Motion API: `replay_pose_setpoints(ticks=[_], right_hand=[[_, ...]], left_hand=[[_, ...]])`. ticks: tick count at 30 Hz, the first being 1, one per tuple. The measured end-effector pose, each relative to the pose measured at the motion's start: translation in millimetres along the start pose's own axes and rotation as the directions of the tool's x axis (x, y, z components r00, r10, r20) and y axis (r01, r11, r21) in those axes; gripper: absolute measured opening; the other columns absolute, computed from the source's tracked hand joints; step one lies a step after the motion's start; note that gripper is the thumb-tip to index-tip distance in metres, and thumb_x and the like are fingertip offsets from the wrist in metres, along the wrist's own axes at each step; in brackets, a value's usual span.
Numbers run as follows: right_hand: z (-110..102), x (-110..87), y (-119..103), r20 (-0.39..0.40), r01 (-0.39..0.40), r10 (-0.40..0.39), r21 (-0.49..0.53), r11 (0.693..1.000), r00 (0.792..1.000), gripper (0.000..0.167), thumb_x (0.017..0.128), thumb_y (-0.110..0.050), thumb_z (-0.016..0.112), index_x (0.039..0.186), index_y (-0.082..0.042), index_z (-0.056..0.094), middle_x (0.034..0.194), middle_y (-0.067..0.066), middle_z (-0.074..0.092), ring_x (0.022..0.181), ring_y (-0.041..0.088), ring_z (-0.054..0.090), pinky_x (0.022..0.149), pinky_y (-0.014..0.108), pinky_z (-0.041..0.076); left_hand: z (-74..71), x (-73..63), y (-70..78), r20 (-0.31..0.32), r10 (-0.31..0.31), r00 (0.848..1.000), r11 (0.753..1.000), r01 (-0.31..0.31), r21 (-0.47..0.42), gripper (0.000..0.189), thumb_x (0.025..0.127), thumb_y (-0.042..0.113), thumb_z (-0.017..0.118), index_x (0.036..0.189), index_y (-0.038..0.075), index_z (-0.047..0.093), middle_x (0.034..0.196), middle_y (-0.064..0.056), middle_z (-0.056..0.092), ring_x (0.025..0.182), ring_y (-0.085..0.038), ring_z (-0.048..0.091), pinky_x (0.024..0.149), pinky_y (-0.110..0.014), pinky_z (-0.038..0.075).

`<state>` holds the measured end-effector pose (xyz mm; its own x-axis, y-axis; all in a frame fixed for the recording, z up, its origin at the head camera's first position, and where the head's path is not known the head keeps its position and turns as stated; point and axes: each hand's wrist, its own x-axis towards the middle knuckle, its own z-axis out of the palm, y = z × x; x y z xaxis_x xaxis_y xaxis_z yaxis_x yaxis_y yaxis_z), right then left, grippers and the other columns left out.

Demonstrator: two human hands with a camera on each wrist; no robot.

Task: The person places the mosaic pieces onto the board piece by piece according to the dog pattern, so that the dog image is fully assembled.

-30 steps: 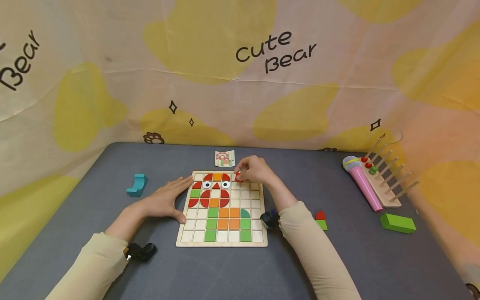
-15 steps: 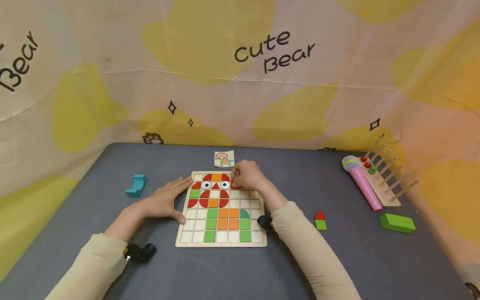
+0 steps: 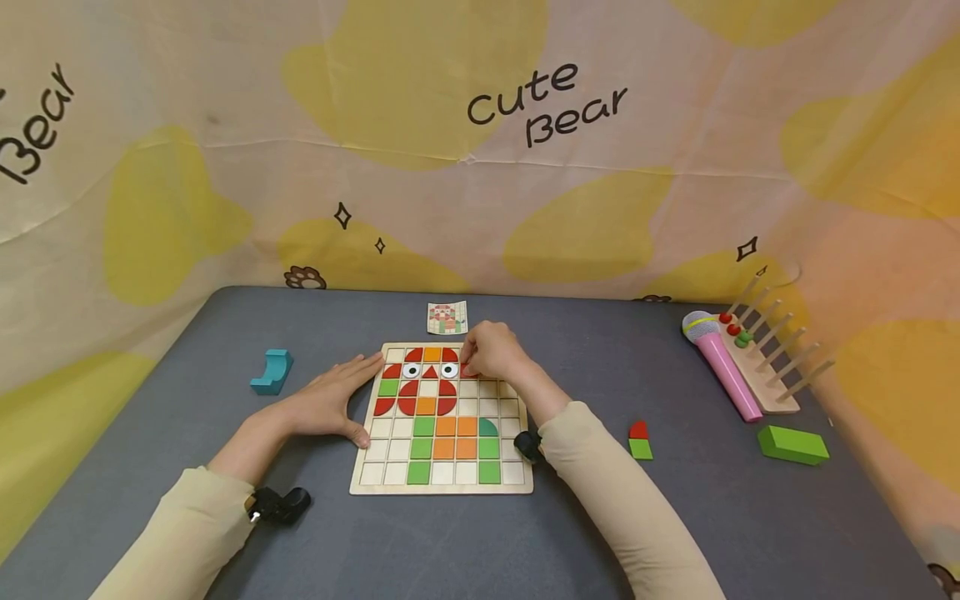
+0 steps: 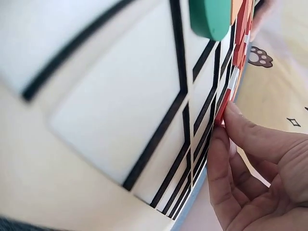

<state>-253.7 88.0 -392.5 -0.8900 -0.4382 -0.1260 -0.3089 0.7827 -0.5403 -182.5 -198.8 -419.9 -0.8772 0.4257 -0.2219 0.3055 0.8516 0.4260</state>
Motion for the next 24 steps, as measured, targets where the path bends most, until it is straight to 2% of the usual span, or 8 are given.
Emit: replay_pose_setpoints(ticks=[8, 13, 19, 24], right_hand=[[-3, -3.0, 0, -0.009, 0.029, -0.029, 0.012, 0.999, 1.000, 0.010, 0.080, -0.008, 0.080, 0.089, -0.010, 0.076, 0.077, 0.004, 0.070, 0.071, 0.015, 0.058, 0.065, 0.023, 0.045], [-18, -15.4, 8, -0.001, 0.044, -0.044, 0.027, 0.999, 0.999, 0.010, 0.085, -0.009, 0.074, 0.095, -0.007, 0.074, 0.081, 0.006, 0.069, 0.073, 0.016, 0.056, 0.065, 0.024, 0.044], [-45, -40.0, 32, 0.052, 0.071, -0.072, 0.019, 0.997, 0.996, 0.017, 0.083, -0.010, 0.074, 0.100, -0.005, 0.073, 0.081, 0.006, 0.068, 0.070, 0.013, 0.057, 0.065, 0.025, 0.044], [-64, -66.7, 66, 0.068, 0.072, -0.071, 0.001, 0.997, 0.995, 0.019, 0.082, -0.011, 0.077, 0.100, -0.006, 0.072, 0.082, 0.003, 0.066, 0.076, 0.012, 0.060, 0.069, 0.024, 0.047]], left_hand=[[-0.1, -0.4, -0.2, 0.006, -0.003, 1.000, 1.000, 0.003, 0.000, 0.125, 0.061, 0.057, 0.087, 0.157, 0.009, 0.024, 0.167, -0.011, 0.019, 0.155, -0.040, 0.014, 0.123, -0.063, 0.016], [-0.4, -0.8, 0.7, 0.010, -0.002, 1.000, 1.000, 0.002, 0.001, 0.125, 0.061, 0.057, 0.087, 0.157, 0.008, 0.024, 0.167, -0.011, 0.019, 0.155, -0.041, 0.015, 0.123, -0.063, 0.016], [-0.8, -1.0, 1.6, 0.010, -0.010, 1.000, 1.000, 0.010, -0.004, 0.125, 0.061, 0.056, 0.088, 0.157, 0.008, 0.024, 0.167, -0.012, 0.019, 0.154, -0.041, 0.015, 0.123, -0.063, 0.016], [-1.4, -0.5, 2.9, 0.009, -0.006, 1.000, 1.000, 0.006, -0.012, 0.125, 0.061, 0.055, 0.088, 0.157, 0.008, 0.024, 0.167, -0.011, 0.019, 0.154, -0.041, 0.015, 0.123, -0.064, 0.016]])
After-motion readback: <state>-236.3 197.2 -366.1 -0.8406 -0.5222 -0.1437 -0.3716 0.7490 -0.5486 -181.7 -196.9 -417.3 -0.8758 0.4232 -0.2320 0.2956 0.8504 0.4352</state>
